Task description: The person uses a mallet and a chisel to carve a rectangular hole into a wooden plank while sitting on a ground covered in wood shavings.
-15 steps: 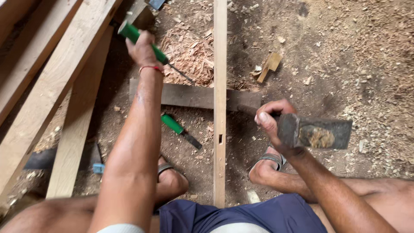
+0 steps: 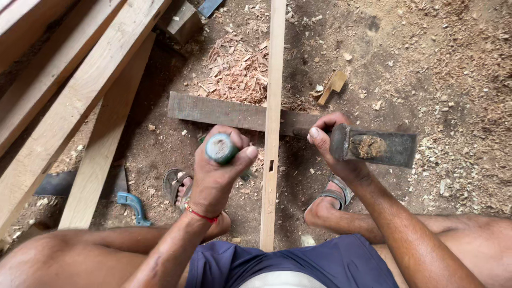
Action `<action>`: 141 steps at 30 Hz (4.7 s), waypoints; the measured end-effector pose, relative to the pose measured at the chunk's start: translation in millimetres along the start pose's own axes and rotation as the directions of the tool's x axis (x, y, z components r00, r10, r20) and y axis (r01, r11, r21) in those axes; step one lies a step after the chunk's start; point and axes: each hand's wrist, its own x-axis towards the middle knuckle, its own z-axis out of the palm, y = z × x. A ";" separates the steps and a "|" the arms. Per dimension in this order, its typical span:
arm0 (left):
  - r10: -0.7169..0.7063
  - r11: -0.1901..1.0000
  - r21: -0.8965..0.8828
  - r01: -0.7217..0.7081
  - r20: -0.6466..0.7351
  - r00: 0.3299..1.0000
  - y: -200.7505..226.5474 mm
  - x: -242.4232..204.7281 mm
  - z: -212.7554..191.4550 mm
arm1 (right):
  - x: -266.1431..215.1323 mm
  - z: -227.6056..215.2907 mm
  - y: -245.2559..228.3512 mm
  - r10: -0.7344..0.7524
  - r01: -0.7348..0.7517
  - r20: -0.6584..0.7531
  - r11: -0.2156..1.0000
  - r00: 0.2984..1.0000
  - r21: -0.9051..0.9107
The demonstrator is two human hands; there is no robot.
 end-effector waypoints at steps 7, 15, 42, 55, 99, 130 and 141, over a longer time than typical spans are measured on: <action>0.146 0.980 -0.142 -0.141 0.025 0.989 -53.9 5.0 -15.2 | -7.4 -0.1 -3.9 0.028 -0.026 0.013 0.990 1.000 -0.142; 0.026 0.987 -0.160 0.002 0.174 0.984 -65.3 15.8 -14.1 | 6.5 -3.9 -31.7 0.062 -0.036 0.065 0.939 0.996 -0.342; 0.137 0.968 0.102 -0.229 0.550 0.824 -77.3 5.5 31.6 | -21.1 -7.1 -127.7 0.048 0.146 0.222 0.613 0.974 -0.777; -0.050 0.861 0.446 -0.244 0.553 0.832 -140.3 8.7 23.3 | -35.7 3.4 -99.7 0.117 0.113 0.262 0.685 0.958 -0.719; 0.022 0.995 -0.095 -0.011 0.120 0.993 -48.9 55.4 -5.5 | 0.4 -3.6 -25.1 -0.124 0.124 -0.044 0.992 0.991 -0.018; -0.048 0.999 -0.013 0.049 0.099 0.994 -49.1 67.9 5.0 | -8.1 -24.6 25.3 -0.079 0.118 -0.197 0.974 0.977 0.193; 0.089 0.996 -0.015 -0.088 0.099 0.991 -60.0 75.7 7.2 | 10.7 -30.5 22.0 -0.107 0.129 -0.218 0.988 0.970 0.089</action>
